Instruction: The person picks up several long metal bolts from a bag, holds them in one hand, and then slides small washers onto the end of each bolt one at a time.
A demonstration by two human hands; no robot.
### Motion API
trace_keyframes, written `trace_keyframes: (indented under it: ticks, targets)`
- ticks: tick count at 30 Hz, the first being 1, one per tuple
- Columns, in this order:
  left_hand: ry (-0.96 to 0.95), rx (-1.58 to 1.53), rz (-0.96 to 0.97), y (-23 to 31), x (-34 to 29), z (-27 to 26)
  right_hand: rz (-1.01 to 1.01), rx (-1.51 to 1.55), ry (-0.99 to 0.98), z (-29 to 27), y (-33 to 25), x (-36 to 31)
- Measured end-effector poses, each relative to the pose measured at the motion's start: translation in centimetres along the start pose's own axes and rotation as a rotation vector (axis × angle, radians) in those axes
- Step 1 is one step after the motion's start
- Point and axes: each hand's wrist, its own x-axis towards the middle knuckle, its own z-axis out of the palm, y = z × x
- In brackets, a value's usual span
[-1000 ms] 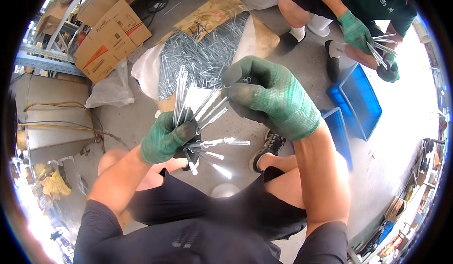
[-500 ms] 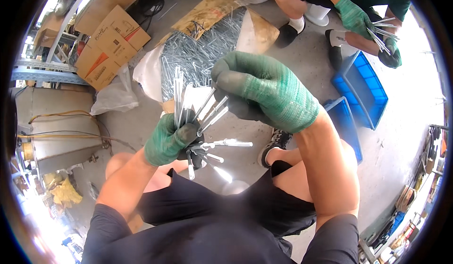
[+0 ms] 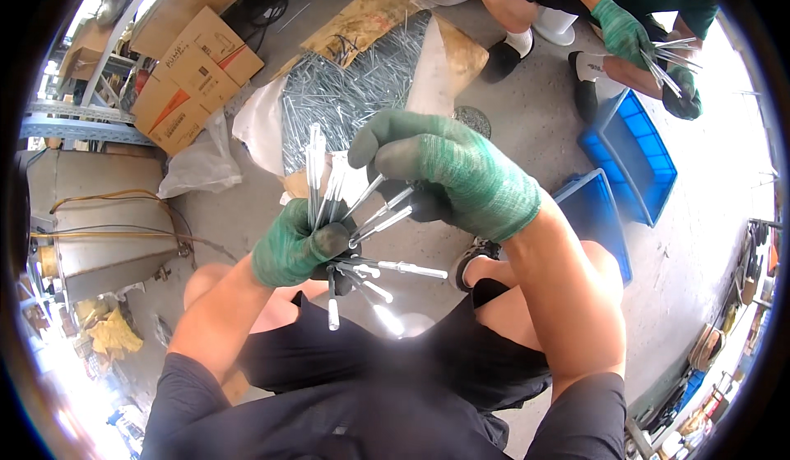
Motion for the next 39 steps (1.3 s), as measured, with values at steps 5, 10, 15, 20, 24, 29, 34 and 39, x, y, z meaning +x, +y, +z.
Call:
trace_keyframes:
  ticks: [5, 10, 15, 20, 24, 29, 34, 39]
  targets:
    - [0.048, -0.039, 0.048, -0.3, 0.0, 0.1, -0.062, -0.06, 0.012, 0.0, 0.0, 0.1]
    - [0.031, -0.092, 0.05, -0.5, 0.3, 0.2, -0.046, -0.197, 0.027, -0.7, -0.7, -0.4]
    - [0.128, -0.037, -0.013, -0.2, 0.2, 0.2, -0.03, -0.163, 0.14, 0.9, -1.9, -0.7]
    - [0.116, 0.057, 0.021, 0.6, 0.4, 0.6, -0.046, -0.32, 0.176, 0.8, -3.2, -1.2]
    - [0.107, -0.054, -0.031, 1.3, 0.2, 0.6, -0.058, -0.507, 0.177, 0.8, -3.5, -1.4]
    - [0.234, 0.111, 0.024, -0.3, 0.5, 1.1, -0.003, -0.639, 0.146, 1.4, -3.3, -1.5]
    - [0.279, 0.172, 0.122, -0.2, 0.9, 1.2, 0.059, -0.689, 0.117, 1.6, -2.6, -0.9]
    - [0.227, 0.185, 0.028, -0.5, 0.6, 0.7, -0.244, -0.644, 0.164, 0.3, -2.5, -1.0]
